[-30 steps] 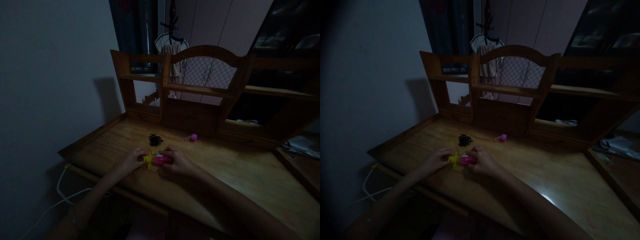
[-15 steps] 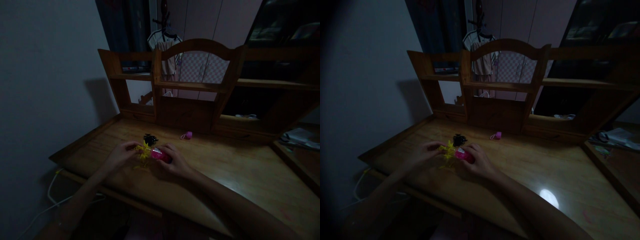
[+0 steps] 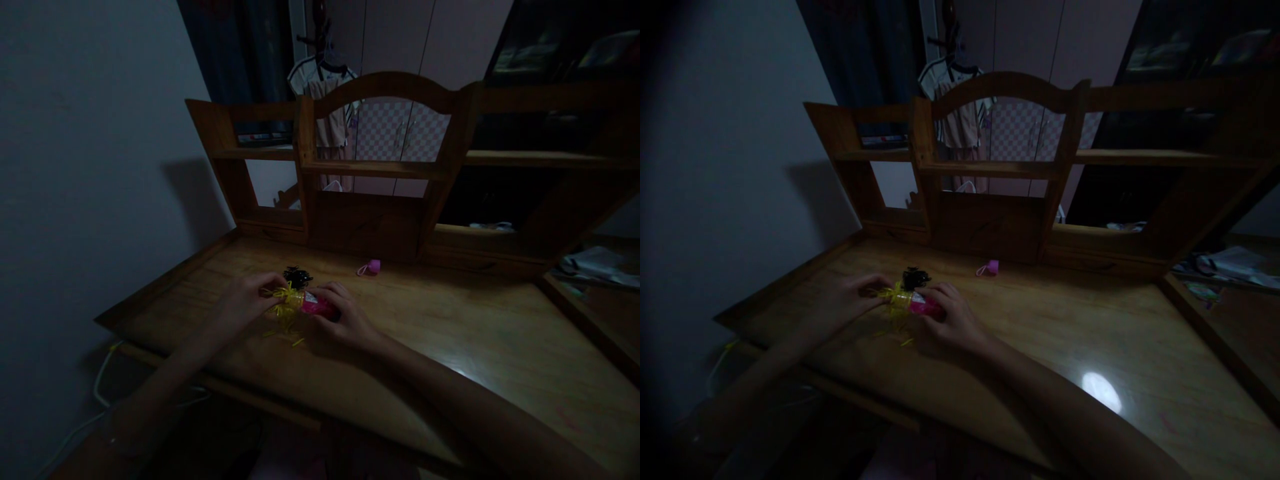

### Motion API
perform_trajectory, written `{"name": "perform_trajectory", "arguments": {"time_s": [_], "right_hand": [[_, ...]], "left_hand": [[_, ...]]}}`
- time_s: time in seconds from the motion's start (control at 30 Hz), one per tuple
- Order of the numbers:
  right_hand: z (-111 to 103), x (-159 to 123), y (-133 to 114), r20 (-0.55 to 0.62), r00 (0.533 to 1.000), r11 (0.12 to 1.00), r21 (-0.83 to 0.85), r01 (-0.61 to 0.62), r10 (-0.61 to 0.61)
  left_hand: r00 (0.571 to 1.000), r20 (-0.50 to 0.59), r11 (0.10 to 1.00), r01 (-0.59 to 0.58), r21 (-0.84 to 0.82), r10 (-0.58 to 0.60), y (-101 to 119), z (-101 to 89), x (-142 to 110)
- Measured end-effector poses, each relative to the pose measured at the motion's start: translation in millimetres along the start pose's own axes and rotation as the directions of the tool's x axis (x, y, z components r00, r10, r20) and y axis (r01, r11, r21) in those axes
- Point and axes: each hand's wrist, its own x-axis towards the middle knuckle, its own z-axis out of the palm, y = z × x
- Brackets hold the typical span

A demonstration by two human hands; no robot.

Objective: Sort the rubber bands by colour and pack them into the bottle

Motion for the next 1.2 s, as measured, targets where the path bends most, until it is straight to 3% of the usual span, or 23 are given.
{"name": "perform_trajectory", "arguments": {"time_s": [0.13, 0.3, 0.57, 0.8, 1.03, 1.2], "right_hand": [[-0.9, 1.6, 0.7, -0.011, 1.0, 0.999, 0.034, -0.028, 0.029], [-1.7, 3.6, 1.8, -0.03, 0.997, 0.996, 0.051, -0.069, 0.071], [-2.1, 2.5, 0.4, -0.039, 0.996, 0.996, 0.058, -0.072, 0.074], [-1.7, 3.2, 4.8, -0.058, 0.997, 0.996, 0.069, -0.049, 0.053], [-1.8, 3.3, 3.9, -0.069, 0.997, 0.996, 0.08, -0.037, 0.042], [-0.6, 3.2, 5.8, -0.073, 0.997, 0.997, 0.072, -0.032, 0.038]], "left_hand": [[0.99, 0.01, 0.988, -0.139, 0.067, 0.138, 8.1, -7.6, 3.1], [0.962, 0.132, 0.964, -0.251, 0.09, 0.238, 7.7, -18.7, 8.6], [0.998, 0.067, 0.998, -0.027, 0.059, 0.023, 19.0, -13.2, 11.1], [0.989, 0.004, 0.983, -0.148, 0.106, 0.148, 16.0, -8.9, 15.6], [0.995, 0.033, 0.988, -0.099, 0.116, 0.095, 13.4, -8.5, 13.8], [0.988, 0.003, 0.976, -0.155, 0.151, 0.157, 14.2, -4.7, 13.1]]}}
